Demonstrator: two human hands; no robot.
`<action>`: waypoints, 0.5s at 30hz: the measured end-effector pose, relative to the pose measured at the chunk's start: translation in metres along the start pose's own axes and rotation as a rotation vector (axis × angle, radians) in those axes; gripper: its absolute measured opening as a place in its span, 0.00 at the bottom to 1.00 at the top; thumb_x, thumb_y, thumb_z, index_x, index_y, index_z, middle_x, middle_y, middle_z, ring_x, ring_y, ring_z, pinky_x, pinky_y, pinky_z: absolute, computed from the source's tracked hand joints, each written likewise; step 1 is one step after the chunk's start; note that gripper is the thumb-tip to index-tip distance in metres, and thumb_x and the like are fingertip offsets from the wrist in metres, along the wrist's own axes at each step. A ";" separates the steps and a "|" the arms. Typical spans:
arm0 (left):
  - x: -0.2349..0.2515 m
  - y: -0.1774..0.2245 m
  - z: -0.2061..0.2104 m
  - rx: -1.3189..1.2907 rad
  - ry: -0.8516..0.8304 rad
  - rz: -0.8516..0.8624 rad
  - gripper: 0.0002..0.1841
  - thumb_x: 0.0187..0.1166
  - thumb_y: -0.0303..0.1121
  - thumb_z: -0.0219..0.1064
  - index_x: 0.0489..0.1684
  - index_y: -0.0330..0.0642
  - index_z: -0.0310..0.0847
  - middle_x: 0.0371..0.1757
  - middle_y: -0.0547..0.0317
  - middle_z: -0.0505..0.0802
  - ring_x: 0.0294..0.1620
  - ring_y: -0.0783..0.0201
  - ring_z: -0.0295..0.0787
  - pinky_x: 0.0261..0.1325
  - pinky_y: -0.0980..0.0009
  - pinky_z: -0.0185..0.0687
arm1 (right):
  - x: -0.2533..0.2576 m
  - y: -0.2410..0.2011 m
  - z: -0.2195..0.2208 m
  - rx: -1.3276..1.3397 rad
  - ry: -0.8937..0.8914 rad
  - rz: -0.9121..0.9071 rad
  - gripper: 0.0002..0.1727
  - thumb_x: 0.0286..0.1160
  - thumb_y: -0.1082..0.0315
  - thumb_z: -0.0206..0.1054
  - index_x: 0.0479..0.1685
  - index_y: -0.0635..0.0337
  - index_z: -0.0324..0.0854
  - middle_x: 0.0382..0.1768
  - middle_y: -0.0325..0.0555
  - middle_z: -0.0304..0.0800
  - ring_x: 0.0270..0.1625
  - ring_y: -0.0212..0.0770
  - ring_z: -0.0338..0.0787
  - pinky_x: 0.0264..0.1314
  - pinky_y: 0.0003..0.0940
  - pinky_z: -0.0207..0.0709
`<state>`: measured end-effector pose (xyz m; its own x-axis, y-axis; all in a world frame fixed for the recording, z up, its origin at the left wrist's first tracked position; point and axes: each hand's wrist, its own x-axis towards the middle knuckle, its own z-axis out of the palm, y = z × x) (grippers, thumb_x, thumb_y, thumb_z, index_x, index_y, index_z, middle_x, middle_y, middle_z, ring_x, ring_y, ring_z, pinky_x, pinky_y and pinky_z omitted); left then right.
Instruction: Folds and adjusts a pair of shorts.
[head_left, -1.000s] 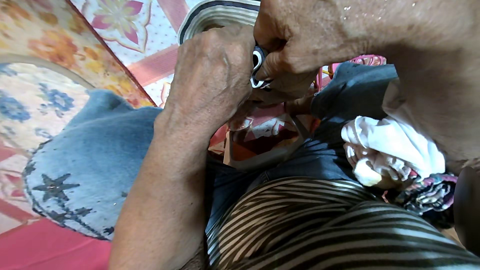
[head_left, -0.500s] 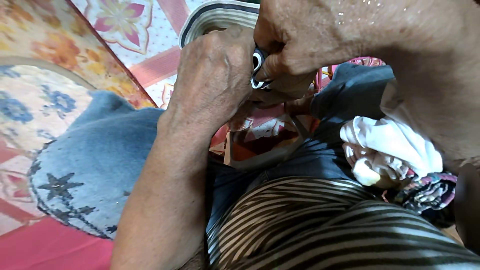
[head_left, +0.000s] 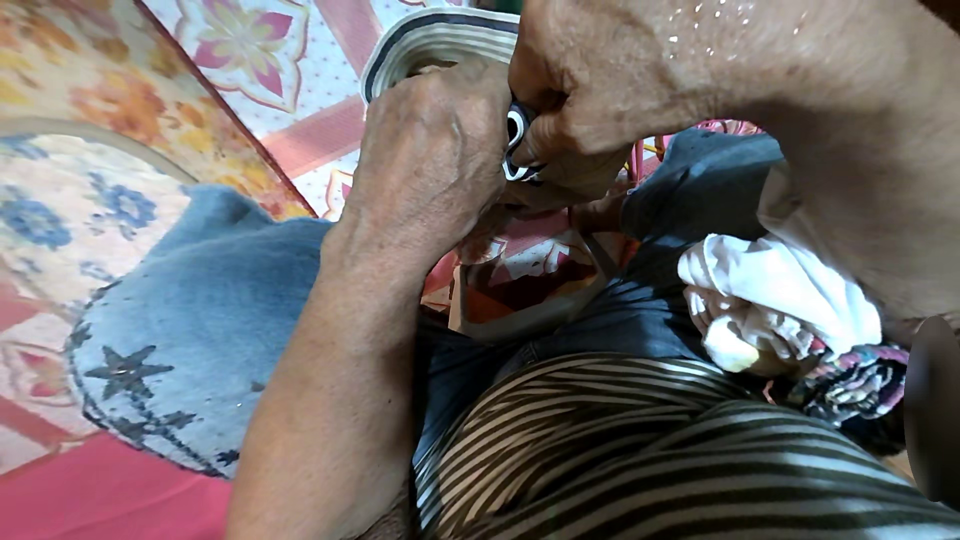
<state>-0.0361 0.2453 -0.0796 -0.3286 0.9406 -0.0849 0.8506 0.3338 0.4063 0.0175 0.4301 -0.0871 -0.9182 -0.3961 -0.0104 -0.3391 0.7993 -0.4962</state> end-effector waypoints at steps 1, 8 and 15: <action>0.000 0.000 0.000 -0.001 0.002 0.005 0.05 0.75 0.20 0.59 0.34 0.25 0.78 0.31 0.32 0.86 0.33 0.33 0.86 0.34 0.43 0.74 | 0.000 -0.027 -0.023 0.061 -0.208 0.230 0.19 0.74 0.57 0.65 0.14 0.47 0.73 0.14 0.27 0.67 0.21 0.26 0.69 0.26 0.33 0.57; 0.000 -0.002 0.002 -0.016 0.026 0.024 0.06 0.77 0.21 0.58 0.35 0.26 0.79 0.32 0.32 0.87 0.34 0.33 0.88 0.34 0.42 0.75 | -0.006 -0.035 -0.028 0.124 -0.209 0.300 0.19 0.72 0.57 0.66 0.13 0.50 0.73 0.14 0.31 0.66 0.19 0.30 0.69 0.24 0.36 0.56; -0.001 -0.002 -0.001 -0.030 0.058 0.046 0.05 0.75 0.20 0.59 0.36 0.25 0.80 0.31 0.33 0.87 0.32 0.36 0.87 0.33 0.45 0.75 | -0.006 -0.036 -0.031 0.090 -0.176 0.214 0.16 0.71 0.59 0.62 0.15 0.52 0.73 0.14 0.32 0.65 0.20 0.33 0.68 0.24 0.38 0.56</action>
<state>-0.0378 0.2437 -0.0797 -0.3137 0.9494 -0.0128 0.8527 0.2876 0.4361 0.0286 0.4177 -0.0425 -0.9144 -0.3017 -0.2698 -0.1152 0.8331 -0.5411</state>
